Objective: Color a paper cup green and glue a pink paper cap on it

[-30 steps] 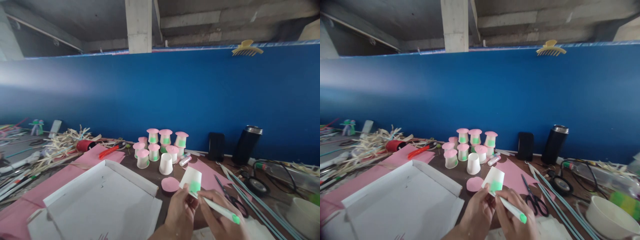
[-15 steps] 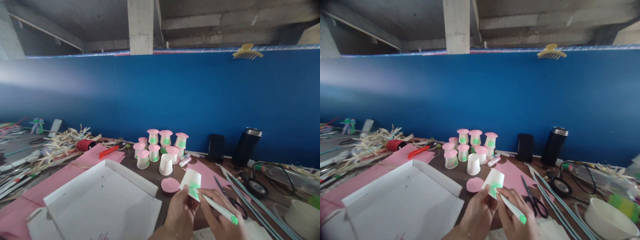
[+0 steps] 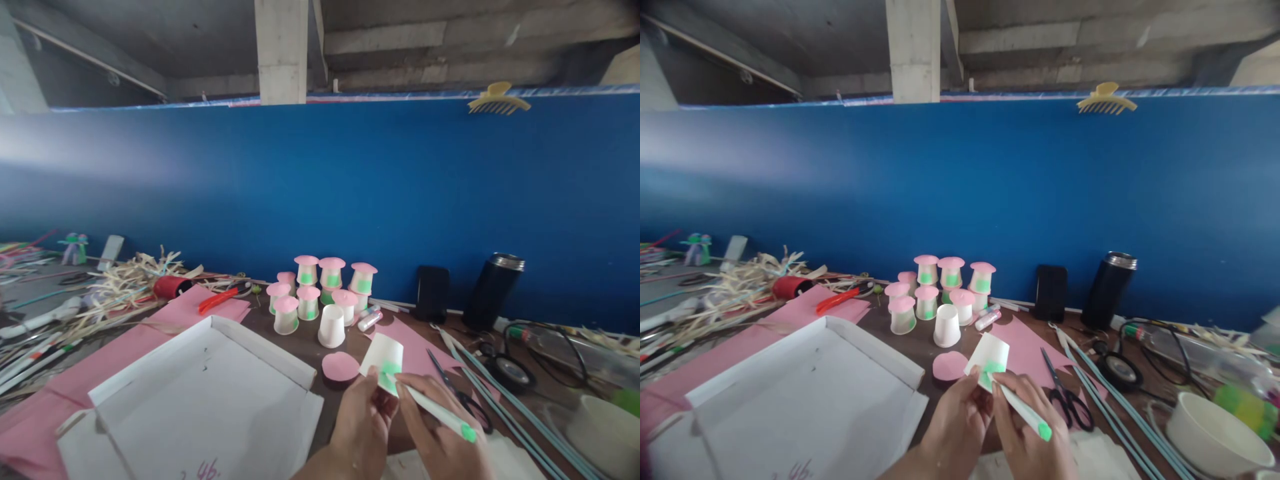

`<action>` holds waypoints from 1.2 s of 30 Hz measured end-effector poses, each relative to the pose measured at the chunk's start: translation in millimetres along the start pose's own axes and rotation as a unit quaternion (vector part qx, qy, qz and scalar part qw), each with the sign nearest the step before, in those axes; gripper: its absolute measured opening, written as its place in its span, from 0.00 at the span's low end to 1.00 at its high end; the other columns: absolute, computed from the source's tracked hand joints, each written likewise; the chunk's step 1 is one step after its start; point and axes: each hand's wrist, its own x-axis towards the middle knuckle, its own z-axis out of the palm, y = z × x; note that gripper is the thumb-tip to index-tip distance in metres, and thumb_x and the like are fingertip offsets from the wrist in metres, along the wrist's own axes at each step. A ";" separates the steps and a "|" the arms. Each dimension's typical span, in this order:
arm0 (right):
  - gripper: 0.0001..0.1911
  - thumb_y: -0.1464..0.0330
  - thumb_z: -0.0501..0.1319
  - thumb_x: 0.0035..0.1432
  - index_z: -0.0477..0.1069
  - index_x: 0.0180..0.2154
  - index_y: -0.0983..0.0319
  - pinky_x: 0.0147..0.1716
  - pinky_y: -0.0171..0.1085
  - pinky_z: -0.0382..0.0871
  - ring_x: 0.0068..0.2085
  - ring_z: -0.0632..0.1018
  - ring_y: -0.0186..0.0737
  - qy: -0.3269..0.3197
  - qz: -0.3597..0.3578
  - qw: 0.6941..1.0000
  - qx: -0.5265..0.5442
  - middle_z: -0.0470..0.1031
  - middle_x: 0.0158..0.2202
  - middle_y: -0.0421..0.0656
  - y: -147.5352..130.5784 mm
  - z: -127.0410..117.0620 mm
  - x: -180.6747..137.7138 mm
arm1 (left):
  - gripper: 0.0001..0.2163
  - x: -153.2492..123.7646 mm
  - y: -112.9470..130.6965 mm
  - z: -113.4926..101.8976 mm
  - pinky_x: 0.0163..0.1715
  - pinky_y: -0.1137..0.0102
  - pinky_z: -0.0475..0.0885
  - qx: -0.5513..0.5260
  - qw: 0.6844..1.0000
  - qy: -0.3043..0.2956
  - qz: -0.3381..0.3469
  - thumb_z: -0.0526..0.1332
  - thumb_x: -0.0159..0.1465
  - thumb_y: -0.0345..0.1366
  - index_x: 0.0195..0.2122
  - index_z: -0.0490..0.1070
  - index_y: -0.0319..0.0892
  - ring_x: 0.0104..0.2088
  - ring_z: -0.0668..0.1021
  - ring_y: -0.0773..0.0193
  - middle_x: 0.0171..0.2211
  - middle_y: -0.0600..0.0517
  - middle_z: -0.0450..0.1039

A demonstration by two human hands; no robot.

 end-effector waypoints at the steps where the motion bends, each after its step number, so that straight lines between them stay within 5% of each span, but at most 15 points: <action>1: 0.06 0.68 0.55 0.60 0.69 0.39 0.59 0.35 0.33 0.72 0.35 0.78 0.37 -0.005 -0.002 1.000 0.004 0.76 0.33 0.42 -0.4 -0.1 -0.1 | 0.03 0.2 0.1 0.0 0.34 0.71 0.70 -0.001 1.000 0.002 0.001 0.61 0.58 0.30 0.28 0.71 0.36 0.30 0.74 0.65 0.28 0.49 0.72; 16: 0.07 0.66 0.55 0.60 0.69 0.38 0.59 0.33 0.34 0.72 0.34 0.78 0.38 0.004 0.025 1.000 -0.002 0.76 0.33 0.43 1.6 0.1 -0.9 | 0.04 1.6 -1.9 -1.7 0.34 0.71 0.70 -0.003 1.000 -0.014 -0.004 0.60 0.58 0.31 0.30 0.71 0.35 0.30 0.74 0.66 0.29 0.47 0.73; 21: 0.06 0.66 0.55 0.60 0.69 0.36 0.59 0.32 0.32 0.71 0.33 0.78 0.37 -0.038 0.031 0.998 0.026 0.76 0.32 0.42 2.0 -0.8 -0.9 | 0.06 1.1 -1.5 -0.4 0.31 0.72 0.69 0.009 1.000 -0.030 -0.004 0.59 0.59 0.31 0.27 0.71 0.36 0.29 0.74 0.65 0.25 0.48 0.71; 27: 0.07 0.65 0.55 0.60 0.70 0.37 0.59 0.35 0.33 0.70 0.34 0.77 0.38 0.045 0.048 0.998 -0.006 0.75 0.33 0.42 1.2 -5.2 -1.0 | 0.06 -5.8 2.2 5.1 0.35 0.71 0.71 0.012 1.000 -0.016 0.000 0.60 0.59 0.32 0.33 0.72 0.34 0.34 0.76 0.62 0.35 0.43 0.74; 36: 0.07 0.66 0.56 0.59 0.70 0.38 0.60 0.36 0.36 0.69 0.35 0.76 0.39 0.066 0.046 0.997 -0.010 0.75 0.33 0.43 1.5 -9.3 -0.8 | 0.06 -7.3 3.3 6.3 0.29 0.73 0.71 -0.007 0.999 0.034 -0.005 0.62 0.56 0.30 0.34 0.71 0.33 0.30 0.75 0.66 0.34 0.43 0.74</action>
